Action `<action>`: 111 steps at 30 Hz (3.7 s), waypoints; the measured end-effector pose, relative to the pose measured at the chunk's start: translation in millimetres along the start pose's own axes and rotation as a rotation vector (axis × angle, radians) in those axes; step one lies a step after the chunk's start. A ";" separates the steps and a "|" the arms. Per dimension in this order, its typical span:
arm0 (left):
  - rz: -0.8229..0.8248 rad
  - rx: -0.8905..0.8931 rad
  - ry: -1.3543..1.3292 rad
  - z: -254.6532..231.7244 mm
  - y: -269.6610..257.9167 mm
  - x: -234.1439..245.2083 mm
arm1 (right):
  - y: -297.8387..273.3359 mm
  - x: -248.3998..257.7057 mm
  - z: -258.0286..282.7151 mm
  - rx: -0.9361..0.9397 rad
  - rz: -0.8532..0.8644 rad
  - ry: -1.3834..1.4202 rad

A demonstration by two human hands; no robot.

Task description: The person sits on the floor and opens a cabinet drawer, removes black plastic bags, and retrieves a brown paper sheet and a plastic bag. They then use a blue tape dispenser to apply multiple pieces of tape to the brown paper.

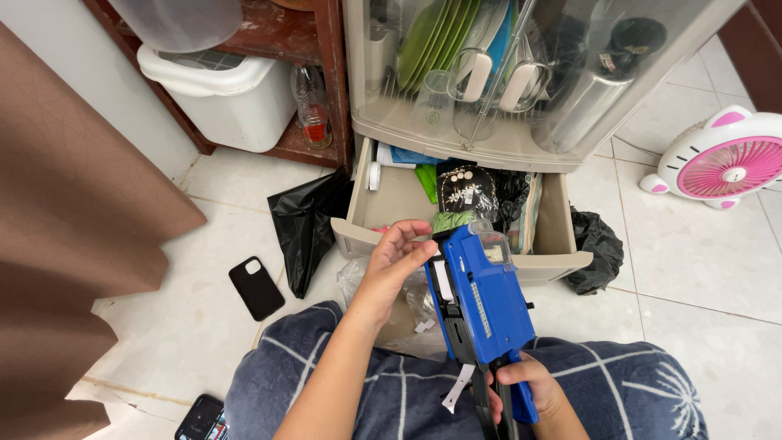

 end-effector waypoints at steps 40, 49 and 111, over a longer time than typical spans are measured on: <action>-0.081 0.046 -0.209 -2.9 4.5 18.8 | -6.8 -69.5 29.9 0.178 -0.073 -0.242; 0.330 -0.290 0.051 -11.6 -9.7 -7.6 | -10.2 -26.1 33.0 0.330 -0.052 -0.088; 0.245 0.750 1.724 234.1 27.3 103.6 | -37.0 -44.3 58.3 0.469 -0.093 -0.215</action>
Point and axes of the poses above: each hand's wrist, its own y-axis towards the middle knuckle, its own x-axis out of the back of the hand, z = x × y, the point moved 4 cm from there along y, towards the middle knuckle, and after that the axes turned 6 degrees about y, right-handed, at the moved point
